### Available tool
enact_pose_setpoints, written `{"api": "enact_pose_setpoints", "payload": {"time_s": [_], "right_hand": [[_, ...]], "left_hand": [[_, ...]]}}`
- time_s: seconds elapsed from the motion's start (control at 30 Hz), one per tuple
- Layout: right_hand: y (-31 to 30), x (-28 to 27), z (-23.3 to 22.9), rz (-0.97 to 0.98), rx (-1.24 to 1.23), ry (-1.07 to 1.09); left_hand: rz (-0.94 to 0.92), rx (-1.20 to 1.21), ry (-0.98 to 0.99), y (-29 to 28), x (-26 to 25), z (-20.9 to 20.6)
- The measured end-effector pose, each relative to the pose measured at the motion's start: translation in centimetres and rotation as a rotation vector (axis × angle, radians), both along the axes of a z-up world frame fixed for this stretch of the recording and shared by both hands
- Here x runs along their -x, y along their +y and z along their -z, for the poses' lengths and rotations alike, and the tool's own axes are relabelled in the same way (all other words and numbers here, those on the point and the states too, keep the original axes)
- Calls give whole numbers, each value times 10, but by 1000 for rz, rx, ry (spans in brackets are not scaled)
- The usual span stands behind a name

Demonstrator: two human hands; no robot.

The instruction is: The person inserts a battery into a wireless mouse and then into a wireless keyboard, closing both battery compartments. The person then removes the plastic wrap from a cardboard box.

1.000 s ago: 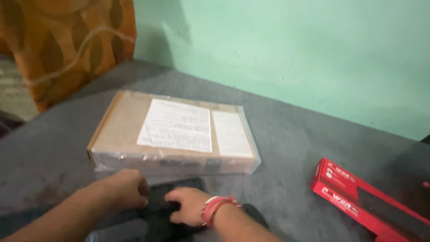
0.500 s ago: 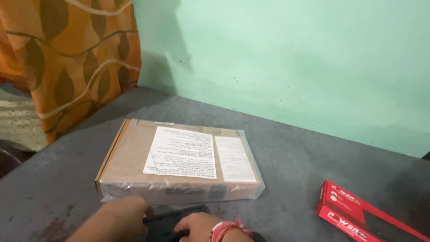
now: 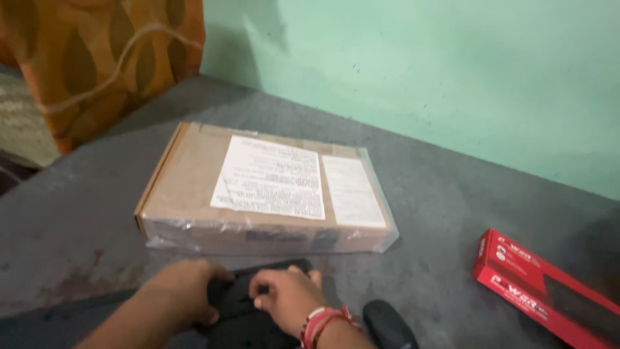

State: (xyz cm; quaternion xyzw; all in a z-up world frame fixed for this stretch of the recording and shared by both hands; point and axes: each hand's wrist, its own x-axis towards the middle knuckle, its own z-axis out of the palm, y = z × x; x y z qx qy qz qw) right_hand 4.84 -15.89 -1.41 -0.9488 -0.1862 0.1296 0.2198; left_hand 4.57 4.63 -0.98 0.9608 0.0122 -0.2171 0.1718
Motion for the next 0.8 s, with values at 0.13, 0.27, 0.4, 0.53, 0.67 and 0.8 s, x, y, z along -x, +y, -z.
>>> {"api": "enact_pose_setpoints", "payload": {"time_s": [0.13, 0.27, 0.4, 0.53, 0.67, 0.8], "right_hand": [[-3, -9, 14, -21, 6, 14], [-6, -12, 18, -48, -11, -1], [-2, -5, 12, -37, 36, 12], [5, 2, 4, 17, 24, 13], [2, 16, 1, 36, -39, -59], [-6, 28, -8, -32, -147, -280]], "left_hand": [[22, -71, 47, -2, -16, 4], [-23, -112, 92, -13, -26, 1], [-53, -105, 79, -19, -17, -14], [-102, -148, 73, -26, -3, -33], [-188, -176, 119, -33, -3, -48], [-47, -195, 101, -27, -8, -59]]}}
